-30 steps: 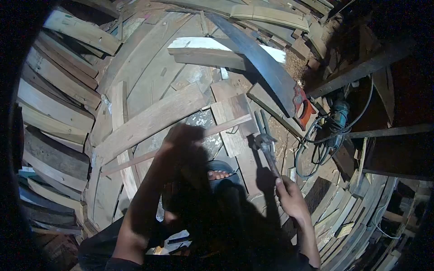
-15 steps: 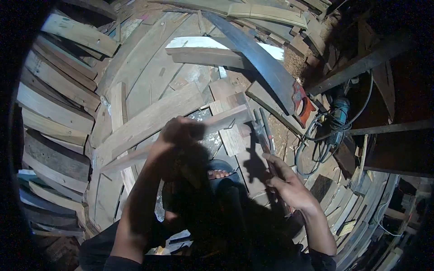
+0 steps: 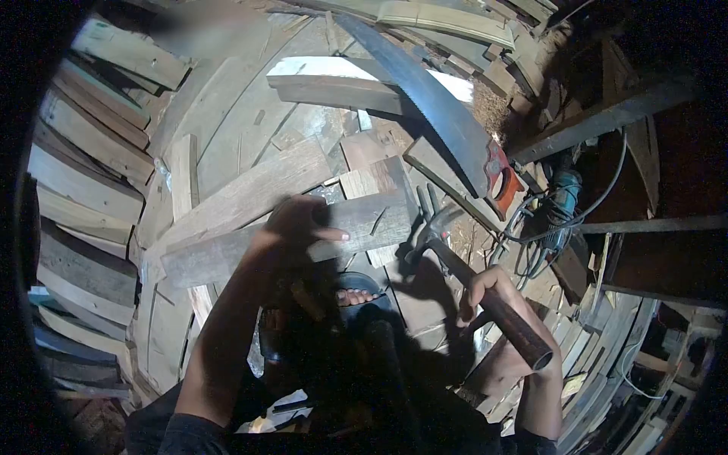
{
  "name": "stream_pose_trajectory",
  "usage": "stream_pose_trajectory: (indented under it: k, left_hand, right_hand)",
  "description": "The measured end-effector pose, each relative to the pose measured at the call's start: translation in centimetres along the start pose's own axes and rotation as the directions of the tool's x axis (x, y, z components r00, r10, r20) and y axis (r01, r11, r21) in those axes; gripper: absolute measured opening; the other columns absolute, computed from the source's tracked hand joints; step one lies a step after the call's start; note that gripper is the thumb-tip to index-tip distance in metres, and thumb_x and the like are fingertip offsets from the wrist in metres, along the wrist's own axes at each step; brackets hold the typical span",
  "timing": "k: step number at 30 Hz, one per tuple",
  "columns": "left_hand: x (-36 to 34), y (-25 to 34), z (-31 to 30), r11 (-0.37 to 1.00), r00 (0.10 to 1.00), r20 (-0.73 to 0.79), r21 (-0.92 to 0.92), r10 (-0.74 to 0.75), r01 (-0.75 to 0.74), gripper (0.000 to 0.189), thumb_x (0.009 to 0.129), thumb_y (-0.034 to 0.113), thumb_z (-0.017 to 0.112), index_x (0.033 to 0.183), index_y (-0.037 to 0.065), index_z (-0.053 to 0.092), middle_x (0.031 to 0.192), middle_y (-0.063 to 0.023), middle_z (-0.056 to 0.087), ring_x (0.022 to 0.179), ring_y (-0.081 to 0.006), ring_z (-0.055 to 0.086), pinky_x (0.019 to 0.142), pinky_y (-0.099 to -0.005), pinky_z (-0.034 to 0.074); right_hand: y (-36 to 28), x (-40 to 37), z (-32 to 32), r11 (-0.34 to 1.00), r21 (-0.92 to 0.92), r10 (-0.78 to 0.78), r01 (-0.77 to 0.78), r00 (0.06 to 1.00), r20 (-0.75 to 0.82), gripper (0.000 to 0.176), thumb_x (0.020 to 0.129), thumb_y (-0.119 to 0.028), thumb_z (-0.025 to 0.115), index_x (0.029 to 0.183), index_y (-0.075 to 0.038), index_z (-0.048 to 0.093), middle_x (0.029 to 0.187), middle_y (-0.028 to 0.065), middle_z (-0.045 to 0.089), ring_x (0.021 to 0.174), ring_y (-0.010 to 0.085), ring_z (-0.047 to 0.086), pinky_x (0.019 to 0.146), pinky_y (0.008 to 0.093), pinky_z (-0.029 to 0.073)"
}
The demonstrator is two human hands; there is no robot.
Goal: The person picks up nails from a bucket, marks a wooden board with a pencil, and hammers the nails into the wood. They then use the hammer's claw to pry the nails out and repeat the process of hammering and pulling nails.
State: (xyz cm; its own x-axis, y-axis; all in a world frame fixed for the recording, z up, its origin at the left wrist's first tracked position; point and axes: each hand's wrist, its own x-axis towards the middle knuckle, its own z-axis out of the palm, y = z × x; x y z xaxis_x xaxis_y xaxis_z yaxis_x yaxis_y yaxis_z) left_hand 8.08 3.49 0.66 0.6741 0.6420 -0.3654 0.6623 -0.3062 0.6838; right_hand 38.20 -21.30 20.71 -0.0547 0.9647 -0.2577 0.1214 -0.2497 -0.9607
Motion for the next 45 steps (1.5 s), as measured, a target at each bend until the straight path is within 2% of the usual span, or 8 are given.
stream_pose_trajectory:
  k: [3, 6, 9, 12, 16, 23, 37, 45]
  left_hand:
    - [-0.9, 1.1, -0.1, 0.988, 0.997, -0.041, 0.139, -0.065, 0.070, 0.082, 0.063, 0.071, 0.093, 0.105, 0.005, 0.072, 0.104, -0.0190, 0.074, 0.101, -0.0347, 0.071, 0.094, -0.0452, 0.053]
    - [-2.7, -1.0, 3.0, 0.953, 0.959, -0.257, 0.300, 0.121, -0.039, 0.117, 0.058, 0.067, 0.095, 0.150, 0.008, 0.055, 0.137, -0.0165, 0.066, 0.131, -0.0348, 0.060, 0.120, -0.0497, 0.037]
    - [-4.0, -1.7, 4.2, 0.864, 0.907, -0.294, 0.486, 0.301, -0.130, 0.126, 0.058, 0.062, 0.095, 0.161, 0.008, 0.045, 0.146, -0.0160, 0.060, 0.139, -0.0355, 0.054, 0.124, -0.0515, 0.031]
    - [-3.7, -1.2, 4.4, 0.885, 0.910, -0.301, 0.448, 0.285, -0.129, 0.124, 0.053, 0.057, 0.097, 0.158, 0.010, 0.051, 0.138, -0.0161, 0.060, 0.134, -0.0354, 0.055, 0.116, -0.0516, 0.037]
    - [-3.9, -1.5, 4.2, 0.903, 0.886, -0.348, 0.400, 0.307, -0.156, 0.120, 0.052, 0.050, 0.099, 0.156, 0.011, 0.054, 0.128, -0.0161, 0.061, 0.128, -0.0357, 0.057, 0.110, -0.0503, 0.040]
    - [-5.0, -1.1, 4.8, 0.901, 0.885, -0.392, 0.429, 0.252, -0.066, 0.121, 0.057, 0.057, 0.097, 0.158, 0.009, 0.050, 0.146, -0.0171, 0.057, 0.144, -0.0370, 0.048, 0.121, -0.0519, 0.035]
    - [-4.2, -2.9, 5.7, 0.825, 0.684, -0.525, 0.525, 0.507, -0.208, 0.121, 0.041, 0.060, 0.096, 0.139, -0.004, 0.063, 0.129, -0.0209, 0.066, 0.125, -0.0373, 0.058, 0.111, -0.0514, 0.040]
    - [-3.5, -4.3, 6.0, 0.844, 0.867, -0.379, 0.531, 0.323, -0.082, 0.137, 0.045, 0.080, 0.086, 0.150, -0.003, 0.056, 0.139, -0.0222, 0.063, 0.133, -0.0372, 0.055, 0.116, -0.0509, 0.036]
  right_hand:
    - [0.1, 0.1, -0.3, 0.926, -0.252, 0.244, -0.283, 0.954, -0.174, 0.038, 0.106, -0.041, 0.063, 0.103, -0.003, 0.060, 0.095, 0.0075, 0.064, 0.089, 0.0159, 0.063, 0.078, 0.0350, 0.050]
    - [1.0, 1.7, 1.4, 0.843, -0.511, 0.040, -0.168, 0.967, -0.252, 0.027, 0.097, -0.028, 0.071, 0.102, -0.002, 0.068, 0.093, 0.0125, 0.064, 0.099, 0.0276, 0.061, 0.091, 0.0445, 0.048]
    - [0.6, 2.9, 1.6, 0.524, -0.847, -0.184, -0.086, 0.960, -0.211, 0.021, 0.081, -0.011, 0.080, 0.098, -0.004, 0.070, 0.109, 0.0167, 0.067, 0.122, 0.0352, 0.054, 0.103, 0.0469, 0.046]
    - [5.9, 4.7, -0.2, 0.926, -0.298, -0.328, 0.230, 0.884, -0.334, 0.035, 0.108, -0.030, 0.058, 0.083, -0.005, 0.053, 0.083, 0.0089, 0.057, 0.088, 0.0251, 0.055, 0.087, 0.0428, 0.051]
    - [5.9, 7.1, -1.3, 0.853, 0.246, -0.334, 0.460, 0.844, -0.419, 0.055, 0.117, -0.045, 0.050, 0.073, -0.012, 0.040, 0.066, -0.0014, 0.038, 0.058, 0.0116, 0.036, 0.053, 0.0305, 0.029]
    - [-1.3, 15.8, 5.7, 0.960, -0.255, 0.099, -0.113, 0.993, -0.067, 0.047, 0.109, -0.044, 0.065, 0.099, 0.001, 0.075, 0.075, 0.0028, 0.069, 0.063, 0.0141, 0.060, 0.059, 0.0365, 0.046]
    - [-0.8, 25.0, 11.7, 0.966, -0.222, -0.104, 0.133, 0.985, 0.135, 0.055, 0.105, -0.051, 0.065, 0.085, -0.001, 0.076, 0.072, 0.0079, 0.071, 0.069, 0.0140, 0.067, 0.067, 0.0346, 0.053]
    - [-7.2, 23.4, 11.2, 0.966, -0.096, -0.228, 0.240, 0.966, 0.123, 0.059, 0.102, -0.059, 0.068, 0.073, -0.007, 0.068, 0.063, 0.0001, 0.062, 0.067, 0.0145, 0.067, 0.071, 0.0357, 0.054]
